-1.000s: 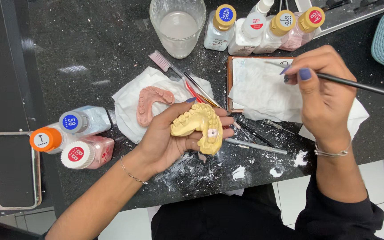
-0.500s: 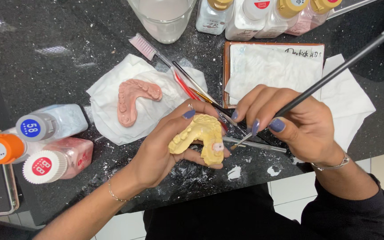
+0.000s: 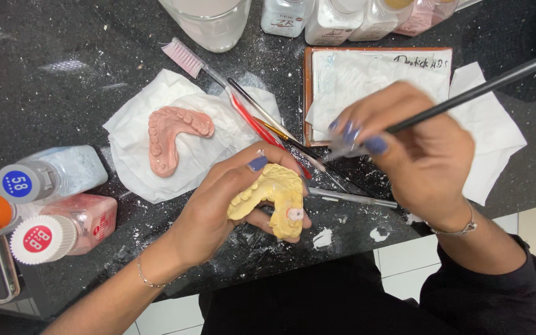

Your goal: The person holds a yellow dental stone model of an upper denture in one hand and uses a fine brush to apply and shape white porcelain/ceramic material onto the teeth of the model. They occasionally dip the brush in liquid, rotate the model, and continue building up material on the tooth area throughout the episode.

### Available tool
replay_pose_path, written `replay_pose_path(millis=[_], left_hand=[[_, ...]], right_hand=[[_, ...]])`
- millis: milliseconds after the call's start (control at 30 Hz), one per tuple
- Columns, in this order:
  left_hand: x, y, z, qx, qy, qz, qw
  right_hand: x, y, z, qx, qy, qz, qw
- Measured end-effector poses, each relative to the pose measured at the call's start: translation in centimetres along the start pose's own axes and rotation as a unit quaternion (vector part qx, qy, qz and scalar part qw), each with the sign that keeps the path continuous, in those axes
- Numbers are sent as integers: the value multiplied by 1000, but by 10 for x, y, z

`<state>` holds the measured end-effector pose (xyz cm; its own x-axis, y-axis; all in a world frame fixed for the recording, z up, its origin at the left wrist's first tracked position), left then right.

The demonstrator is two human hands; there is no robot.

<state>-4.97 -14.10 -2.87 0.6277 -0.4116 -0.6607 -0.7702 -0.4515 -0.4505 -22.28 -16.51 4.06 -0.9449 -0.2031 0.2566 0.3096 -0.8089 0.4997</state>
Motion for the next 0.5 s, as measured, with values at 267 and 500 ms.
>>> replay_pose_path(millis=[267, 500], left_hand=[[2, 3, -6, -17, -93, 8, 995], [-12, 4, 10, 16, -93, 134, 987]], right_hand=[[59, 8, 6, -22, -254, -125, 959], [31, 62, 17, 40, -367, 30, 929]])
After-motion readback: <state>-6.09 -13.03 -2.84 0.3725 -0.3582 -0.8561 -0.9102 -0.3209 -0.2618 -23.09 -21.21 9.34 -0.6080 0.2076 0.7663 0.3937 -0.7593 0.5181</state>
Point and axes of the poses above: each hand's wrist, its own y-axis towards the middle knuckle, its own x-axis out of the back of the hand, z = x × y, the point moved 9 cm from there along y, towards the middle knuckle, and after that the axes turned 12 degrees about x, right-handed, at the moved point
